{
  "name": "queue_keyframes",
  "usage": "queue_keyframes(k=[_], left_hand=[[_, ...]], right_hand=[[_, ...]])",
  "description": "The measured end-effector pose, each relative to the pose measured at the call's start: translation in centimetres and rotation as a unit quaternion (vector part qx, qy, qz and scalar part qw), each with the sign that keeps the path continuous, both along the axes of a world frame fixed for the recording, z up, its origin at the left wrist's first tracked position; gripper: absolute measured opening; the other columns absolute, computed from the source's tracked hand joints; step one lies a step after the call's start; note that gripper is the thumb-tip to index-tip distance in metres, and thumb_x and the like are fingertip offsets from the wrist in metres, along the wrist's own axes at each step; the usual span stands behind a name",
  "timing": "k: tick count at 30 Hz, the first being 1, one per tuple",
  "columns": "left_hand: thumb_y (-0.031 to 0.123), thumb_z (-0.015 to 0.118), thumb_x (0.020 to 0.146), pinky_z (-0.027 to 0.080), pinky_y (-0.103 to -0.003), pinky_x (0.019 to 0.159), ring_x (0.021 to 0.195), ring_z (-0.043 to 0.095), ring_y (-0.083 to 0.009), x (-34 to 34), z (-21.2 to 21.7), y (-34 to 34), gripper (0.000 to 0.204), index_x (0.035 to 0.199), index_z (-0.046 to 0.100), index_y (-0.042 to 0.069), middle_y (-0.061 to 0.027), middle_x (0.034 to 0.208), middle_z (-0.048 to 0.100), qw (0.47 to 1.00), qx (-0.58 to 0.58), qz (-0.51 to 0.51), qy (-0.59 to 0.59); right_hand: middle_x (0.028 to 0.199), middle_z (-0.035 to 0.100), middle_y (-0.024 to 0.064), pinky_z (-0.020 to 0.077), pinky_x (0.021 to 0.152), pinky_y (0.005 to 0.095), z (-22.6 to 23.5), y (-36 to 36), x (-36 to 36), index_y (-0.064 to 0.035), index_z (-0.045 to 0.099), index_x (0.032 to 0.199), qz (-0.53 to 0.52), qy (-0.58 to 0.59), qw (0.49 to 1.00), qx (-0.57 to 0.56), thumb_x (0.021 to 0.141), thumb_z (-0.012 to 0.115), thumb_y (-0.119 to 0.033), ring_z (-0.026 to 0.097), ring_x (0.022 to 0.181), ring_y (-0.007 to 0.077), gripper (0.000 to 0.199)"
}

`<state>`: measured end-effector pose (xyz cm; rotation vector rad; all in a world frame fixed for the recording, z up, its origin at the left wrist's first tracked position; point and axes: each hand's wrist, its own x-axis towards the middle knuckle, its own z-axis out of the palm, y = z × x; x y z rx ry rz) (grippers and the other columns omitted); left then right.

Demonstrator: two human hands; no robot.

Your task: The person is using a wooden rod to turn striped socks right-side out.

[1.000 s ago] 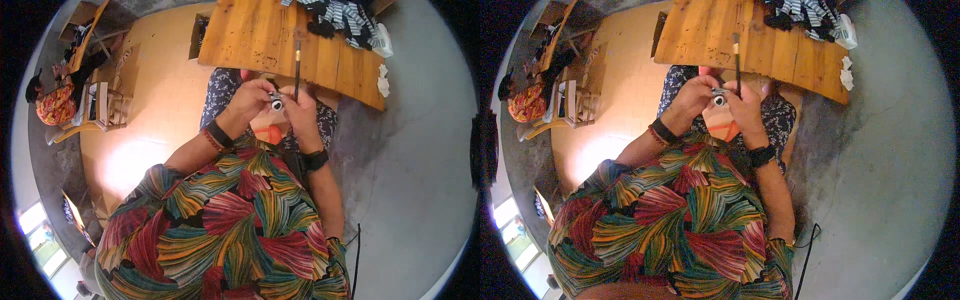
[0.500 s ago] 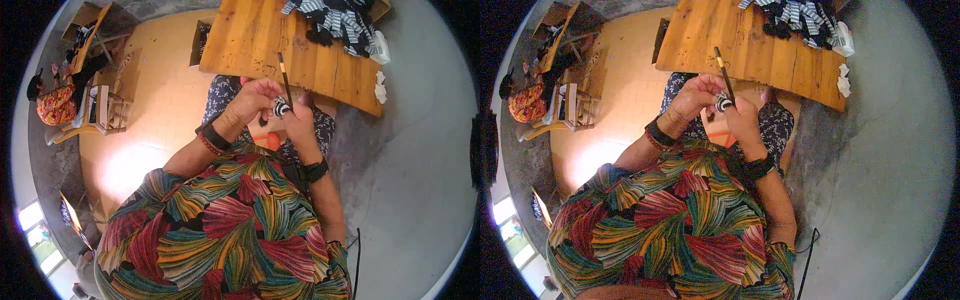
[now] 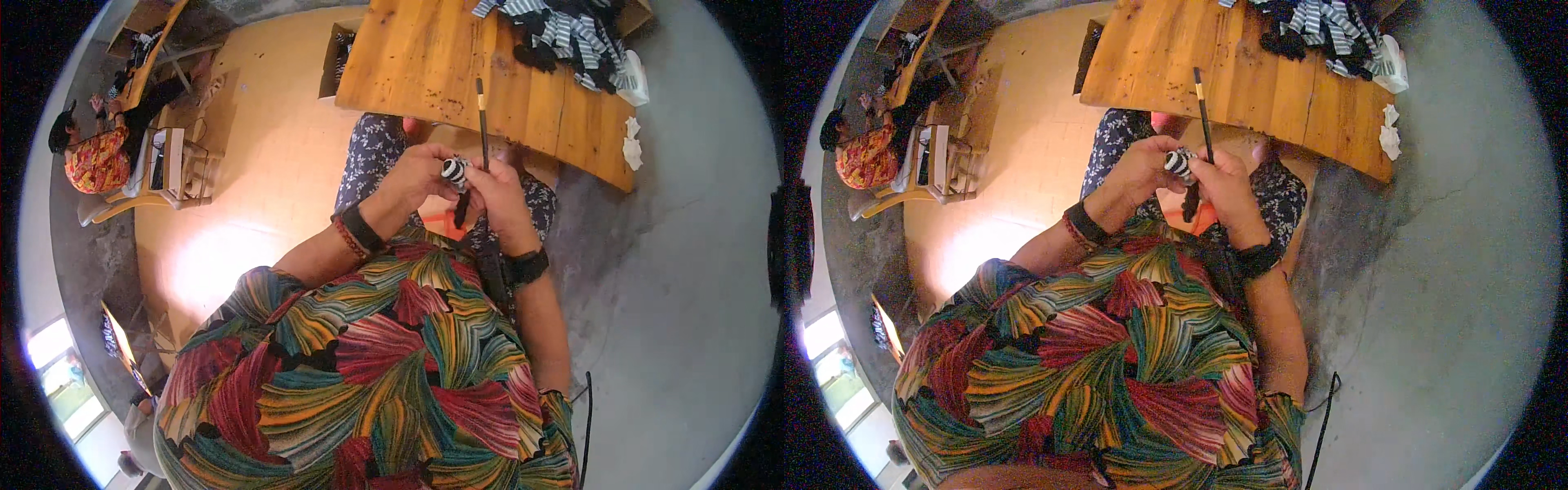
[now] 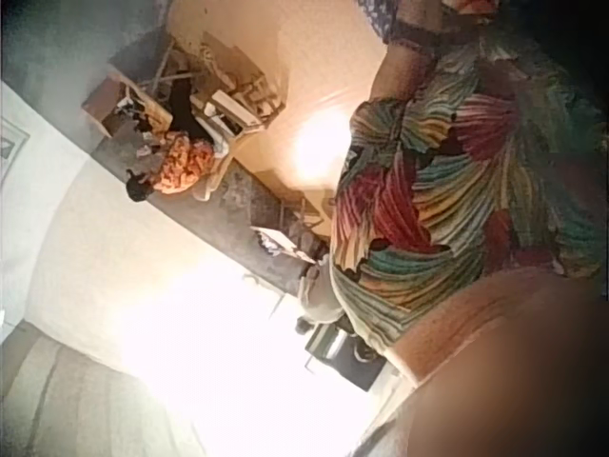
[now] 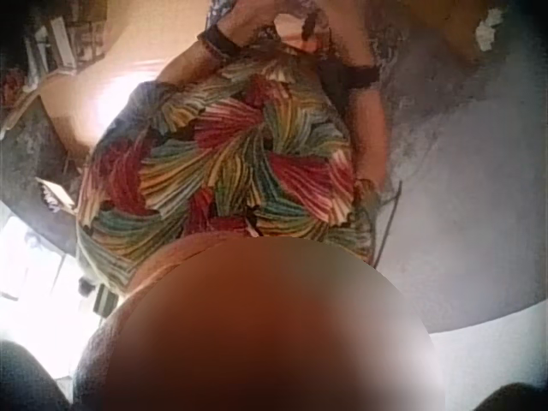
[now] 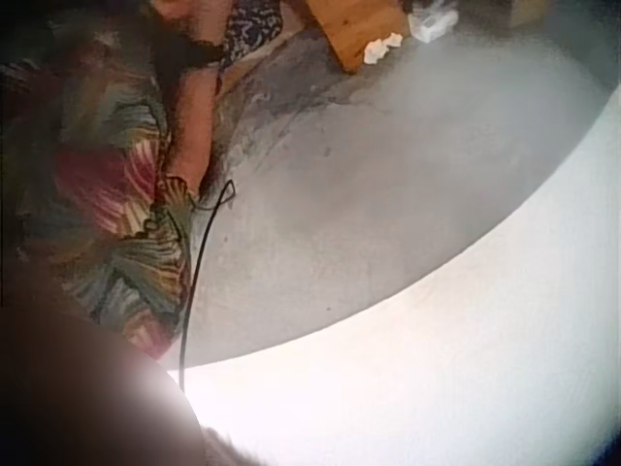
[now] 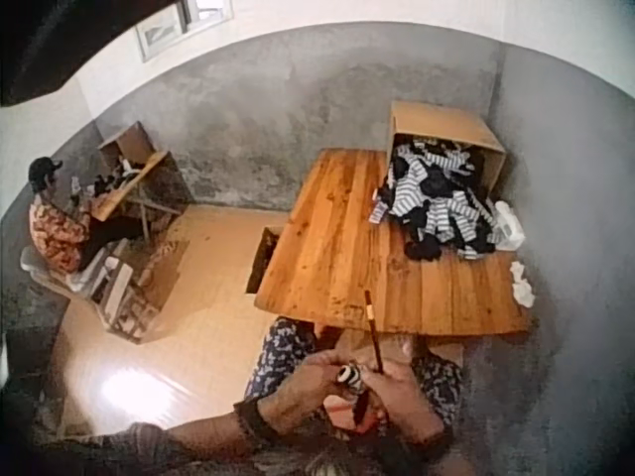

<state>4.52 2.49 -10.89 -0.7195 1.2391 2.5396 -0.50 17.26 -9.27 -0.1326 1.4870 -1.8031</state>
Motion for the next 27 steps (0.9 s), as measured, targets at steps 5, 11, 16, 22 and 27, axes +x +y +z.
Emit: queue_keyframes(k=[5, 11, 16, 22, 27], left_hand=[[0.002, 0.05, 0.077, 0.049, -0.029, 0.052, 0.063, 0.059, -0.02, -0.1, -1.5, -0.1, 0.013, 0.09, 0.051, 0.001, -0.0089, 0.076, 0.058, 0.999, 0.007, 0.045, 0.011], [0.0, 0.051, 0.076, 0.05, -0.031, 0.06, 0.072, 0.058, -0.0208, -1.1, -1.5, 0.4, 0.014, 0.09, 0.051, 0.0, -0.0095, 0.081, 0.057, 0.996, -0.006, 0.08, -0.041], [0.0, 0.054, 0.076, 0.052, -0.034, 0.068, 0.074, 0.058, -0.0213, -0.8, -1.6, 1.2, 0.013, 0.088, 0.05, -0.001, -0.0101, 0.083, 0.057, 0.997, -0.003, 0.072, -0.025], [0.0, 0.055, 0.076, 0.052, -0.033, 0.063, 0.07, 0.058, -0.0192, -0.5, -0.6, 1.9, 0.011, 0.086, 0.05, -0.001, -0.0097, 0.079, 0.057, 0.987, -0.075, 0.137, 0.024], [0.0, 0.057, 0.075, 0.052, -0.032, 0.061, 0.068, 0.059, -0.0188, 0.1, -0.7, 1.7, 0.013, 0.086, 0.051, -0.001, -0.0091, 0.078, 0.057, 0.99, 0.008, 0.119, 0.076]], right_hand=[[0.058, 0.05, -0.001, 0.0376, 0.048, 0.024, -1.3, -0.5, 0.6, 0.0008, 0.054, 0.076, -0.028, 0.13, 0.985, 0.112, 0.08, 0.053, -0.012, 0.045, 0.055, 0.0079, 0.013], [0.054, 0.049, -0.0001, 0.0372, 0.045, 0.0271, -3.0, -1.0, 0.5, 0.001, 0.053, 0.073, -0.109, 0.226, 0.957, 0.142, 0.079, 0.053, -0.011, 0.045, 0.049, 0.0093, 0.013], [0.055, 0.048, 0.0041, 0.037, 0.034, 0.0278, -2.1, -1.1, -0.2, -0.0032, 0.049, 0.08, -0.182, -0.08, 0.98, -0.007, 0.08, 0.049, -0.004, 0.043, 0.039, 0.0108, 0.0], [0.059, 0.049, 0.0055, 0.039, 0.036, 0.0289, 0.0, -2.2, 0.6, -0.0033, 0.047, 0.081, -0.261, -0.175, 0.945, -0.095, 0.081, 0.047, -0.002, 0.042, 0.04, 0.0123, 0.002], [0.06, 0.048, 0.004, 0.0382, 0.038, 0.027, 0.4, -1.5, 0.2, -0.0036, 0.048, 0.085, -0.221, -0.171, 0.949, -0.146, 0.081, 0.048, -0.002, 0.038, 0.038, 0.0099, 0.004]])
